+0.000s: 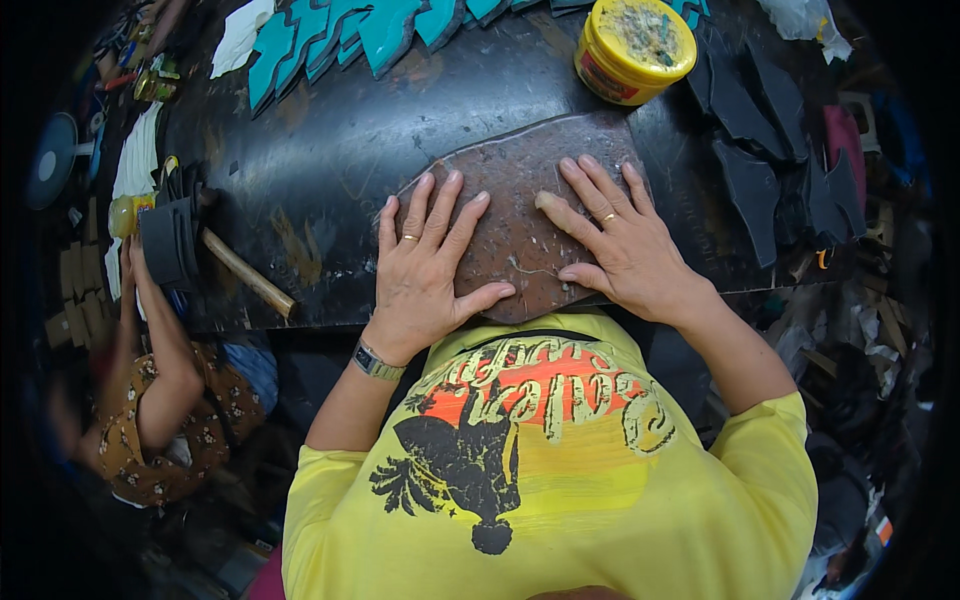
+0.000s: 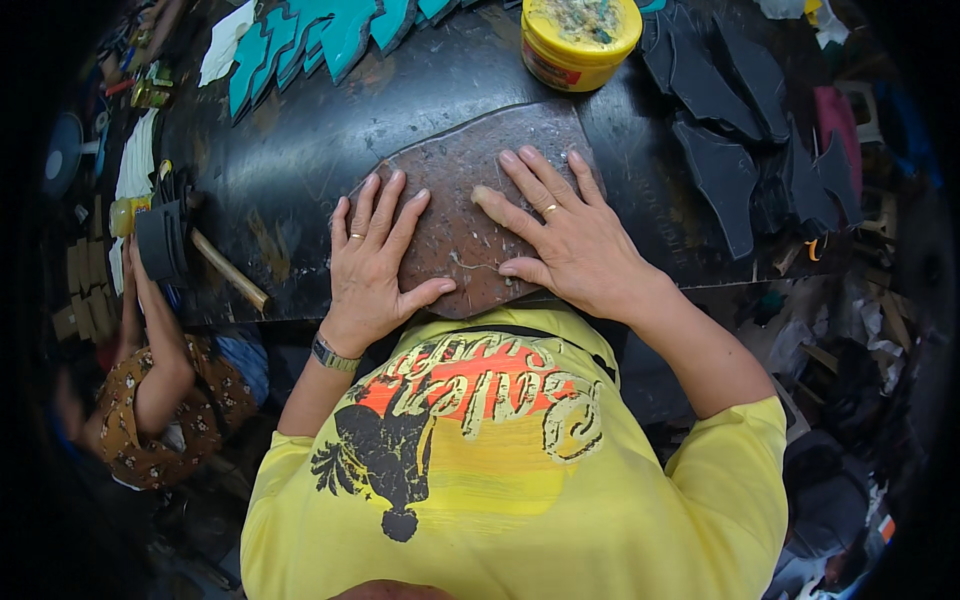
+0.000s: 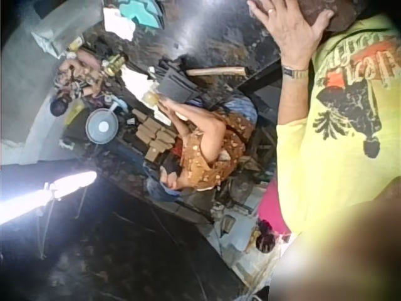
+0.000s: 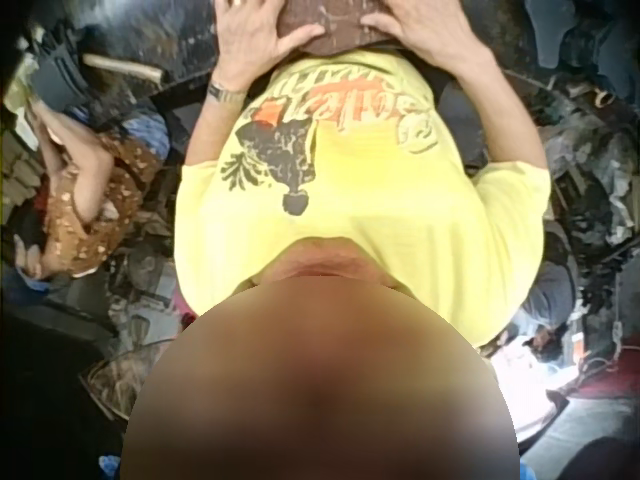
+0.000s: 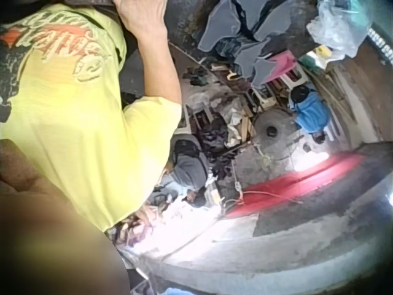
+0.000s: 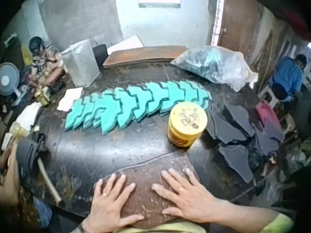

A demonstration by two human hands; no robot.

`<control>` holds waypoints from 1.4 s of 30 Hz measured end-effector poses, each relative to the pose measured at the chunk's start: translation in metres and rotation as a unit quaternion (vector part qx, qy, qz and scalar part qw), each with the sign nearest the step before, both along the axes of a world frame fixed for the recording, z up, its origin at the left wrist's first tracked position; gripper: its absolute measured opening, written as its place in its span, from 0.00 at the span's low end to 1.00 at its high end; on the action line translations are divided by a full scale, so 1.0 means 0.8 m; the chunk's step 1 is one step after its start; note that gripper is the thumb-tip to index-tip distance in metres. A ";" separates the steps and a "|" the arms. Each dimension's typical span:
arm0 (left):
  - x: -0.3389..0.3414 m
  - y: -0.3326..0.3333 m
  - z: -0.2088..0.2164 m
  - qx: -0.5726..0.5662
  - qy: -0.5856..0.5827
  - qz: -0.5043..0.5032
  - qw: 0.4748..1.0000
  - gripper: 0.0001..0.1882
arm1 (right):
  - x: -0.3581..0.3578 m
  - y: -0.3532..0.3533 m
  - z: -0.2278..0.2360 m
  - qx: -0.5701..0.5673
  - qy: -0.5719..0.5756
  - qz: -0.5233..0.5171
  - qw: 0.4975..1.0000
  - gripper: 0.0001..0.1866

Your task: The person repeatedly rubs teal-colored shoe insoles on a wooden block using both hands. They occasionally wipe the block and scoop a small amount of paste from a yellow container to apply to the block. The insoles are handled one at a time and placed back on the table after rubbing.

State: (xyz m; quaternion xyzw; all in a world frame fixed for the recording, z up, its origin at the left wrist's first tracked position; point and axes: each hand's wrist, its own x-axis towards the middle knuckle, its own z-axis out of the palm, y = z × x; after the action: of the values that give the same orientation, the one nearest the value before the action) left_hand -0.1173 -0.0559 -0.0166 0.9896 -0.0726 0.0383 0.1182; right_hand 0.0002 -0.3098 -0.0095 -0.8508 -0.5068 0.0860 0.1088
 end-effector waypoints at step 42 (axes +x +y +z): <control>0.067 0.059 -0.027 -0.186 -0.154 0.141 0.960 0.20 | 0.012 0.153 -0.034 0.118 -0.057 0.063 0.989 0.44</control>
State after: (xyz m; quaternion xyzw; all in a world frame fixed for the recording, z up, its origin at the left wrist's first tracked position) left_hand -0.0638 -0.0086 -0.0384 0.9325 0.0585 0.2189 0.2813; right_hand 0.0097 -0.1871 -0.0369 -0.8017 -0.5717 -0.0167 0.1736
